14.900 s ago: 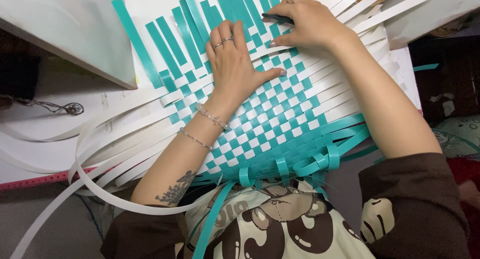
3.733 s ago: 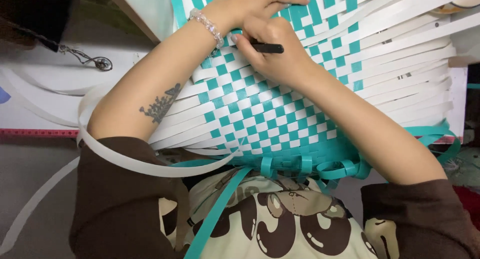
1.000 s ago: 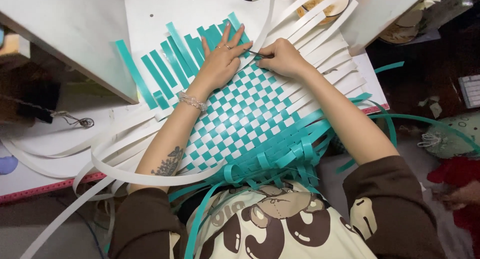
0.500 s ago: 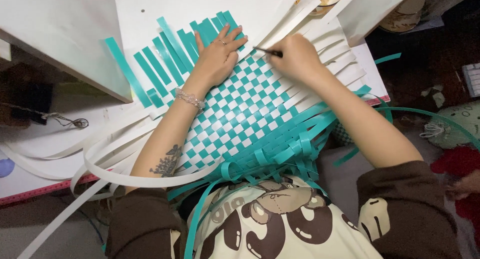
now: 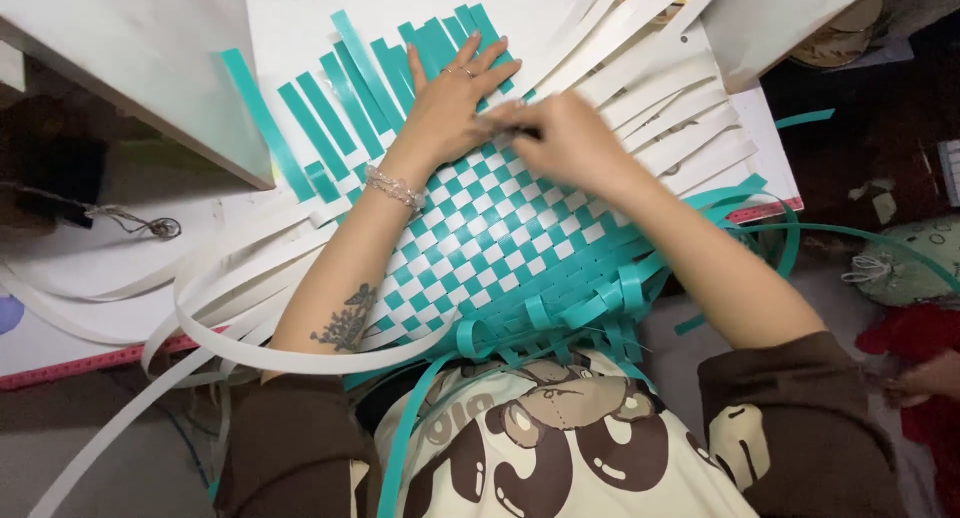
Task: Weaving teal and white plastic strips together to create a patterned material, using a small tool to assist in positioning.
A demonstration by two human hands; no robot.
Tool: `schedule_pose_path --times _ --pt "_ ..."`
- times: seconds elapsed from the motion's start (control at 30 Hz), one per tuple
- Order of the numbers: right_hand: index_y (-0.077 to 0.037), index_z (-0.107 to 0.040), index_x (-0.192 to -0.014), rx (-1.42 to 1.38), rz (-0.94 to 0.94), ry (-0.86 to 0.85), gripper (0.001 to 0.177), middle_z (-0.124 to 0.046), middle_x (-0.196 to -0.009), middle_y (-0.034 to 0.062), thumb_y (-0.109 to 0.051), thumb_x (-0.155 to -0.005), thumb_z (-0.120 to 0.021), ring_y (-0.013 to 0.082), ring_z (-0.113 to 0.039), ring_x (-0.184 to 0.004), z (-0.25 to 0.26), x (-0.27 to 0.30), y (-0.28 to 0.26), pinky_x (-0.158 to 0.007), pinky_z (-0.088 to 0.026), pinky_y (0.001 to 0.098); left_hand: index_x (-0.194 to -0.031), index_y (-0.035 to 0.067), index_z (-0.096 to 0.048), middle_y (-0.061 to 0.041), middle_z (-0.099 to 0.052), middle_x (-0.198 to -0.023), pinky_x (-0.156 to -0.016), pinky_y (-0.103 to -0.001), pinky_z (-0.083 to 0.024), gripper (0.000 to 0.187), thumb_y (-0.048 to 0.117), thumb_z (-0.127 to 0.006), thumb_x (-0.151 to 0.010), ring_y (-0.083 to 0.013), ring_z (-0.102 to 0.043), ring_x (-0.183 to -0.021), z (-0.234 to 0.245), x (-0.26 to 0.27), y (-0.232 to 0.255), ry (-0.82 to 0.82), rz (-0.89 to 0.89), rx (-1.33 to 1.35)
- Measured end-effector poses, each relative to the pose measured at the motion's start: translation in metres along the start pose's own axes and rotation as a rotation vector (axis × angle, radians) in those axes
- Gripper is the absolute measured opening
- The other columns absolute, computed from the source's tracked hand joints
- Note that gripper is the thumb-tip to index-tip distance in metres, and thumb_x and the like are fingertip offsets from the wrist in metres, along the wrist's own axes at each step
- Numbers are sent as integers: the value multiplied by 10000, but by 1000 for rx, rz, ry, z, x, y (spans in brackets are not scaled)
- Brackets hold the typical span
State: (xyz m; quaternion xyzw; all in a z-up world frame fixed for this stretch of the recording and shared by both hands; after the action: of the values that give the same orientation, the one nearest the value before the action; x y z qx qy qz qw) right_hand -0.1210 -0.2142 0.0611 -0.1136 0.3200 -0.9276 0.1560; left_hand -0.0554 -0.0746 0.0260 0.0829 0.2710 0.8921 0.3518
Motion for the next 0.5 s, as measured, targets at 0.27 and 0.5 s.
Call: schedule_pose_path --times 0.27,0.5 --pt "-60 -598 -1126 -726 -598 325 267 -708 -913 15 -126 -916 -446 34 -300 -391 50 19 19 -363 -259 173 -1314 85 -494 -41 -580 -1317 -969 -722 140 427 250 -278 -984 -284 -296 -1366 -6 -5 -9 143 2 102" --pt "-37 -559 -1212 -739 -610 411 358 -744 -1018 31 -105 -875 -462 30 -277 -363 37 14 35 -325 -284 172 -1322 65 -439 -38 -633 -1095 -994 -703 138 434 140 -200 -968 -309 -307 -1372 -11 -6 -14 139 -24 122"
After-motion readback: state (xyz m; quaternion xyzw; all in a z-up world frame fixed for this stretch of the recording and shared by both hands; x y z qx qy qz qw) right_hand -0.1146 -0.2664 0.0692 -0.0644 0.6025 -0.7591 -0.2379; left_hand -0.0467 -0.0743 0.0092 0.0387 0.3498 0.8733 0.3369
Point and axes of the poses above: each hand's wrist, its own x-axis away from the middle knuckle, its own z-axis out of the back of the hand, y = z × x, the point moved 2 cm from there along -x, towards the middle knuckle
